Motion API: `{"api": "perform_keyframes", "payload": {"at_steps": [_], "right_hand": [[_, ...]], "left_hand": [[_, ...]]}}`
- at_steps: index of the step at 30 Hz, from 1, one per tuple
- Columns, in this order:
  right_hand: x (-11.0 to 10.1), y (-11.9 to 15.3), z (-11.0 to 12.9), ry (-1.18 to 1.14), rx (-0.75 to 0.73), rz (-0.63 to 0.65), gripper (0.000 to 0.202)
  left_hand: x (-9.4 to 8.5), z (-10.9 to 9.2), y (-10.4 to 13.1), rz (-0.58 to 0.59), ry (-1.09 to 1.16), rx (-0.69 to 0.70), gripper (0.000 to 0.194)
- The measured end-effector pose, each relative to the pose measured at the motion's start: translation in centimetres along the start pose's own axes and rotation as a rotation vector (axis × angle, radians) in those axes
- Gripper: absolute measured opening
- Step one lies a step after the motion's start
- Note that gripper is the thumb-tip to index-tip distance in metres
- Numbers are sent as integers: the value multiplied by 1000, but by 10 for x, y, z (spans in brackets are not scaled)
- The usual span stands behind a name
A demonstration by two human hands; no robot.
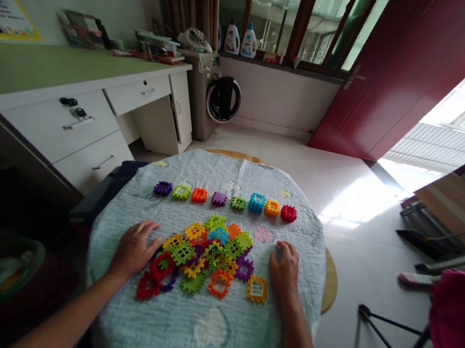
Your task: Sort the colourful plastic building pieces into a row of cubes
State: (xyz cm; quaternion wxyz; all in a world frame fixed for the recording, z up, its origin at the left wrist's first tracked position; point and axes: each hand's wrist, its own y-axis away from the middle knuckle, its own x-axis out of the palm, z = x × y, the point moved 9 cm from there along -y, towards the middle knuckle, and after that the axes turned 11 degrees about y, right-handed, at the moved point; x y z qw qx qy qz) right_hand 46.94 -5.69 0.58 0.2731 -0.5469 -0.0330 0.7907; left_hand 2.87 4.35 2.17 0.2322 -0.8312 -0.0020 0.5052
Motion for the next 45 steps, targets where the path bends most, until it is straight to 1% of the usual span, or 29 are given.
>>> {"api": "perform_keyframes", "payload": {"at_steps": [4, 9, 11, 12, 14, 15, 17, 18, 19, 20, 22, 24, 28, 30, 33, 36, 41, 43, 45], "right_hand": [[-1, 3, 5, 25, -19, -21, 30], [0, 3, 3, 30, -9, -9, 28], [-1, 2, 8, 13, 13, 14, 27], [-3, 1, 14, -7, 18, 26, 27], [-6, 1, 40, -68, -9, 61, 27], [-8, 3, 59, -101, -56, 82, 27], [-6, 10, 109, -139, -215, 188, 25], [-3, 16, 135, -144, -300, 249, 27], [-1, 22, 157, -129, -366, 295, 34], [1, 27, 174, -95, -403, 330, 44], [9, 36, 196, -9, -425, 383, 56], [16, 41, 204, 61, -416, 406, 57], [24, 45, 202, 80, -397, 388, 53], [22, 45, 197, 41, -395, 360, 54], [14, 39, 185, -42, -385, 294, 54], [5, 27, 164, -72, -347, 221, 52], [-5, 6, 120, -4, -261, 98, 46], [-3, 2, 102, 48, -203, 101, 43], [0, 1, 85, 145, -97, 135, 40]], "left_hand": [[0, 0, 0, 4, 9, -10, 33], [0, 0, 0, -3, 18, -29, 33], [0, 0, 0, -5, 24, -33, 33], [-1, 0, 0, -5, 29, -34, 33], [-1, 0, -1, -5, 36, -36, 33], [-1, 0, -1, -6, 39, -38, 33], [-2, 0, -1, -8, 42, -41, 32], [-2, 0, -1, -8, 43, -43, 32], [-3, 0, -1, -8, 43, -45, 32], [-3, 0, -1, -6, 43, -46, 32], [-3, 0, -1, -2, 42, -48, 32], [-3, -1, -1, 1, 42, -47, 32], [-3, -2, -1, 2, 41, -48, 32], [-3, -2, -1, 0, 39, -52, 32], [-4, -2, -1, -3, 39, -54, 32], [-4, -2, -1, -1, 42, -54, 31], [-4, -1, -1, -13, 48, -55, 32], [-4, -1, -1, -17, 45, -52, 31], [-4, -1, -1, -16, 43, -48, 31]]}}
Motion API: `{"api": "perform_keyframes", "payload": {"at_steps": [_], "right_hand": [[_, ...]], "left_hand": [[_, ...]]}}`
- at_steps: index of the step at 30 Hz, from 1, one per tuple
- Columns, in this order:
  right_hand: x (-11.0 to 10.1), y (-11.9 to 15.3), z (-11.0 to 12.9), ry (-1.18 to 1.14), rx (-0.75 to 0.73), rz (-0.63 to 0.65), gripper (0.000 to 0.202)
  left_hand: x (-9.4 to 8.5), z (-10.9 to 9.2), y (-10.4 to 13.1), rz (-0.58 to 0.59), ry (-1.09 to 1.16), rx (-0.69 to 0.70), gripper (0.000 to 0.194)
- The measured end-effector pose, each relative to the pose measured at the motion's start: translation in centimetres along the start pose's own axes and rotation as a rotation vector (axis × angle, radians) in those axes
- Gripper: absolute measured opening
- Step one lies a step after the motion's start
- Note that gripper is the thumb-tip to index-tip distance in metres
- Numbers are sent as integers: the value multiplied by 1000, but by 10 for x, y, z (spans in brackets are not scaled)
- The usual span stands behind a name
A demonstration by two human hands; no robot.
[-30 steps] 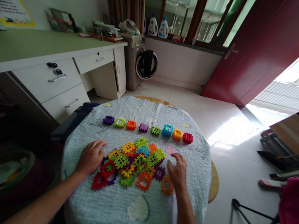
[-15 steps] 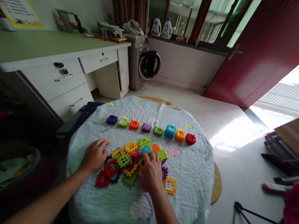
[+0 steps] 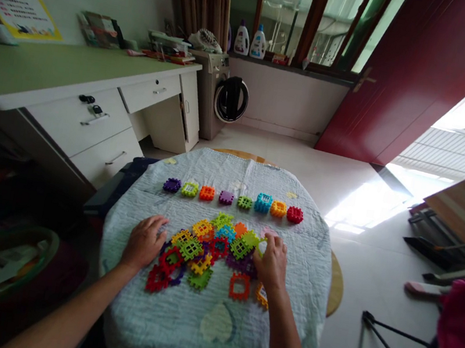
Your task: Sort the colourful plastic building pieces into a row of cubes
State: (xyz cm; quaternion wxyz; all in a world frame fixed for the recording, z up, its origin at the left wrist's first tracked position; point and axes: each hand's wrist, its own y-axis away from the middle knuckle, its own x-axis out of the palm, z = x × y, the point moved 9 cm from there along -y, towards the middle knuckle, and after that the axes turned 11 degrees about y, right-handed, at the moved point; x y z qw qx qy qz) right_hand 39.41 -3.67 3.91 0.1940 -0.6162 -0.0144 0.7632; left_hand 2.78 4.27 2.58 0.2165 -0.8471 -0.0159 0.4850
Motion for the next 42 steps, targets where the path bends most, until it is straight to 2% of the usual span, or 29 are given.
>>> {"api": "perform_keyframes", "payload": {"at_steps": [2, 4, 6, 9, 12, 17, 21, 24, 28, 30, 32, 36, 39, 42], "right_hand": [[-1, 3, -7, 92, 93, 10, 39], [-7, 6, 5, 117, 71, -14, 39], [-8, 8, 37, 56, -86, 16, 40], [0, 17, 92, -43, -343, 172, 45], [8, 20, 117, -31, -376, 235, 52], [14, 17, 116, -30, -331, 239, 44], [8, 9, 88, -76, -258, 186, 35], [6, 4, 66, -65, -212, 156, 38], [0, 1, 55, -24, -148, 88, 40], [-2, 3, 63, -40, -158, 61, 40], [0, 9, 81, -66, -227, 85, 39], [19, 24, 119, -27, -368, 255, 49], [33, 30, 130, 32, -364, 374, 59], [36, 32, 137, 58, -373, 422, 60]], "left_hand": [[0, 0, 0, 5, -2, -1, 31], [1, 0, 0, 14, -5, -3, 32], [1, 0, 0, 21, -9, -7, 32], [1, -1, 0, 21, -12, -9, 32], [0, -1, 0, 19, -13, -13, 31], [0, -1, 0, 23, -7, -13, 31], [0, -1, 0, 23, -1, -21, 31], [0, -1, 0, 24, 2, -28, 31], [0, -2, 0, 20, -4, -23, 31], [0, -1, 0, 17, -3, -21, 31], [0, -1, 0, 17, -2, -19, 31], [0, -1, -1, 26, -7, -18, 31], [0, -1, -1, 29, -13, -22, 32], [0, -1, 0, 26, -16, -21, 32]]}}
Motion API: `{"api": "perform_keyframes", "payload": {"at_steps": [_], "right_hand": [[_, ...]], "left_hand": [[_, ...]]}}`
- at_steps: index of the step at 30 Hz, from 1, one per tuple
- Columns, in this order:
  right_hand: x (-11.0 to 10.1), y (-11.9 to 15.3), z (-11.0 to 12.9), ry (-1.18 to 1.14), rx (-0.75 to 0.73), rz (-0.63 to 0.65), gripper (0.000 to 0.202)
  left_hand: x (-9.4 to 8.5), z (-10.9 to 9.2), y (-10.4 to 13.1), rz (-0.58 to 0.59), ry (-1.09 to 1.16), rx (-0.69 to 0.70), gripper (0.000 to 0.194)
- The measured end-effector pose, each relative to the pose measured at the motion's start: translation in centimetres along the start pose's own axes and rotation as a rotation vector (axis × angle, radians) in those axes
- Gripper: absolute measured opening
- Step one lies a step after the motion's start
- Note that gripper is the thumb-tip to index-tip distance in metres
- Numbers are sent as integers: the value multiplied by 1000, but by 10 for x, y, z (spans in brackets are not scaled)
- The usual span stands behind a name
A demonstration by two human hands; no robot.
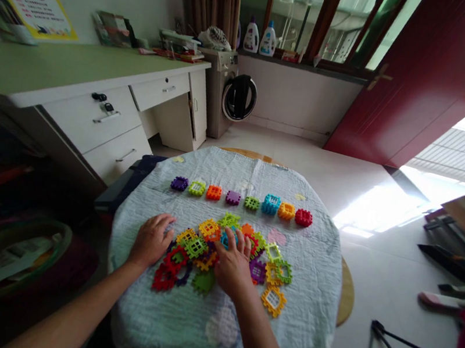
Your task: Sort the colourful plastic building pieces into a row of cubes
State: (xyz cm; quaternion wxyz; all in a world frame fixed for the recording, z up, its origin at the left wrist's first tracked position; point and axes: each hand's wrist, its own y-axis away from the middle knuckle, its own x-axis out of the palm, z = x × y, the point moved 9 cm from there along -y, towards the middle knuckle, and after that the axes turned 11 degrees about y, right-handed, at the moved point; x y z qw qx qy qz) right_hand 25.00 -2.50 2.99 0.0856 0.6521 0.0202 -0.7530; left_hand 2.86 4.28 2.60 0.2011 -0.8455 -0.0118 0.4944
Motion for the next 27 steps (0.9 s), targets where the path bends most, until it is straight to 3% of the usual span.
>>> {"api": "perform_keyframes", "payload": {"at_steps": [8, 14, 17, 21, 24, 27], "right_hand": [[-10, -6, 12, -9, -62, 34, 48], [-22, 6, 14, -16, -51, -70, 43], [-24, 19, -5, -13, -11, -111, 43], [-28, 31, -50, -38, 95, -206, 51], [-31, 29, -77, -94, 133, -264, 51], [-34, 20, -89, -123, 133, -294, 50]], "left_hand": [[0, 0, 0, -2, 2, 1, 31], [0, 0, 0, 0, 4, 1, 31], [0, 1, 0, -4, 4, 6, 31], [0, 1, 1, -4, 1, 14, 31], [0, 0, 1, -4, -5, 17, 31], [0, 0, 1, -6, -8, 17, 31]]}}
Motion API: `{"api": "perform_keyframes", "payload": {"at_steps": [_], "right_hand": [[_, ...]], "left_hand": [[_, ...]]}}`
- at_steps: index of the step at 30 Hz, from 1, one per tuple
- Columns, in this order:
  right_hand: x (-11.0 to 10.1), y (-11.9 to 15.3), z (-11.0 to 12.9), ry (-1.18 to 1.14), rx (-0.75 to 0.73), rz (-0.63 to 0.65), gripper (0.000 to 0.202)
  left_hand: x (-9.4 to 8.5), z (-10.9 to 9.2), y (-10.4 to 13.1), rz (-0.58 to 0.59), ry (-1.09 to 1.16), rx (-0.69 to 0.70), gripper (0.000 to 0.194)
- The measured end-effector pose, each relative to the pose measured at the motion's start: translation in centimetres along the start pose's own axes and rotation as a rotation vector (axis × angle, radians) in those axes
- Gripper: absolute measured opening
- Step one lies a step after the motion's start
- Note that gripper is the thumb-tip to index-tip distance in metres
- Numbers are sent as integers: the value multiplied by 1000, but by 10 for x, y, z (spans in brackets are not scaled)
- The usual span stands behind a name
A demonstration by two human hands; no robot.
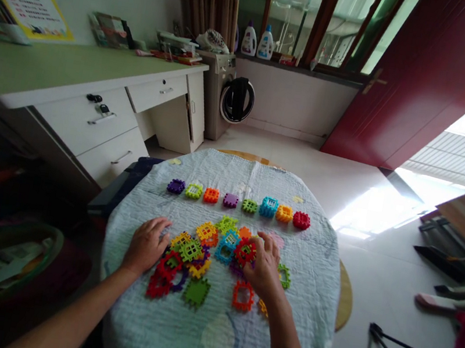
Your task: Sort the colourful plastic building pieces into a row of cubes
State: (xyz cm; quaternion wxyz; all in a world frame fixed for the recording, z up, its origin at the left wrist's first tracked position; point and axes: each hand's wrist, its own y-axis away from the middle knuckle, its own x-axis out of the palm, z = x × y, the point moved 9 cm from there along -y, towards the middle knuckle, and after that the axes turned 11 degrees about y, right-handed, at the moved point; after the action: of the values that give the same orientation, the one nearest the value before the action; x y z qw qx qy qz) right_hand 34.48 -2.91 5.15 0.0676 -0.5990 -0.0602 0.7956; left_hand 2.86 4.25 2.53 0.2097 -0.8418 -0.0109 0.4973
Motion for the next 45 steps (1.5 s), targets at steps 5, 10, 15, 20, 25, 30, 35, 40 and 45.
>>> {"api": "perform_keyframes", "payload": {"at_steps": [5, 10, 15, 20, 25, 30, 35, 40, 45], "right_hand": [[12, -14, -10, 45, 23, 55, 57], [16, -15, -15, 86, 39, 90, 63], [18, -17, -5, 91, 21, 132, 61], [25, -21, -5, 112, 27, 171, 54], [21, -23, -9, 131, 33, 172, 52], [26, -23, -9, 107, 15, 233, 53], [29, -24, -9, 93, 20, 207, 55], [22, -26, -3, 72, -2, 145, 46], [0, -33, -24, 10, 40, 24, 43]], "left_hand": [[1, 1, 0, 0, -7, 2, 31], [2, 1, 0, 0, -4, 1, 31], [1, 2, 0, 0, 2, -7, 32], [0, 1, 0, -8, 17, -5, 32], [0, 1, 0, -10, 15, -6, 31], [0, 1, 0, -5, 13, 4, 31], [0, 1, 0, -11, 6, 12, 31], [1, 2, 0, -12, -7, 21, 31], [2, 3, 0, -22, 1, 43, 30]]}}
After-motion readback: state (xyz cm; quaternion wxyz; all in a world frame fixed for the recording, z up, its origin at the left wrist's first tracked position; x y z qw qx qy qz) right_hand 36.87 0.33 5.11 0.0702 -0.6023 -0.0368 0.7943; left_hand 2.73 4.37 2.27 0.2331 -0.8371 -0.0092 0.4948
